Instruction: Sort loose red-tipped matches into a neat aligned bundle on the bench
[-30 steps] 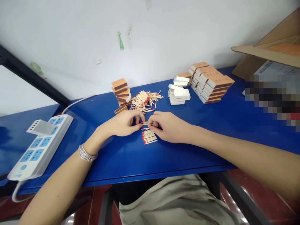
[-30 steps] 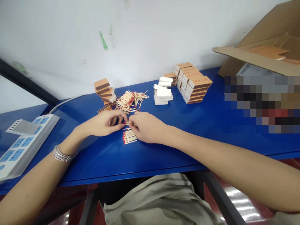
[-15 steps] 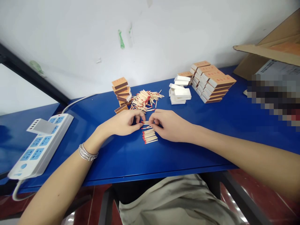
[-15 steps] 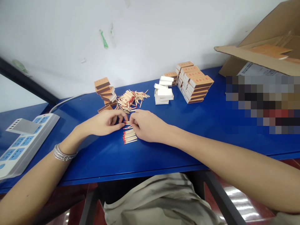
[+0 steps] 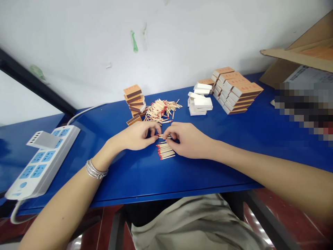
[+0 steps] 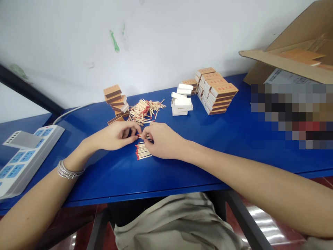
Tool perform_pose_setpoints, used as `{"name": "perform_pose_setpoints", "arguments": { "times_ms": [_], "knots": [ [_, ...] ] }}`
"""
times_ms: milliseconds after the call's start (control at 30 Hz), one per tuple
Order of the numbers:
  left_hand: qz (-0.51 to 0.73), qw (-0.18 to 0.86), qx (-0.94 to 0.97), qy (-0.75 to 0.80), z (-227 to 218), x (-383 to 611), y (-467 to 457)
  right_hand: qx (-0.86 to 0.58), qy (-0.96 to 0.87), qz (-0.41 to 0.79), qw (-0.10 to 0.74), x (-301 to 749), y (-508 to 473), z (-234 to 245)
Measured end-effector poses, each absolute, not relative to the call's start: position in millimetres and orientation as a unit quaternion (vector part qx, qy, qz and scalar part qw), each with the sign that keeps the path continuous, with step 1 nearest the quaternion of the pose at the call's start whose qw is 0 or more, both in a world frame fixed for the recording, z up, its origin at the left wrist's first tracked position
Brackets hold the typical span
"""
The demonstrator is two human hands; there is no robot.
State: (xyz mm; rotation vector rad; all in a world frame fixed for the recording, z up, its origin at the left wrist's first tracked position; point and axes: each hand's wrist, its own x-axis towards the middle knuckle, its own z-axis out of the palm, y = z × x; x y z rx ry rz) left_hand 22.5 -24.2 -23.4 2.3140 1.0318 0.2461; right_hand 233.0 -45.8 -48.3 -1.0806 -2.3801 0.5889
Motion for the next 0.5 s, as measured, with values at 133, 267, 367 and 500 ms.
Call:
{"name": "perform_pose_setpoints", "arguments": {
  "times_ms": [133, 267, 367, 500],
  "knots": [
    [0.093, 0.291, 0.871, 0.386, -24.0, 22.3, -23.9, -0.399, -0.865, 0.205, 0.228, 233.4, -44.1, -50.3],
    [0.096, 0.288, 0.872, 0.383, -24.6, 22.1, -23.7, -0.396, -0.866, 0.207, 0.223, 233.1, -44.6, -50.4],
    [0.094, 0.288, 0.872, 0.385, -24.5, 22.1, -23.7, -0.392, -0.868, 0.210, 0.222, 233.4, -44.5, -50.1],
    [0.089, 0.288, 0.871, 0.387, -21.6, 23.3, -25.5, -0.391, -0.869, 0.205, 0.223, 235.1, -43.2, -48.5]
  ]
}}
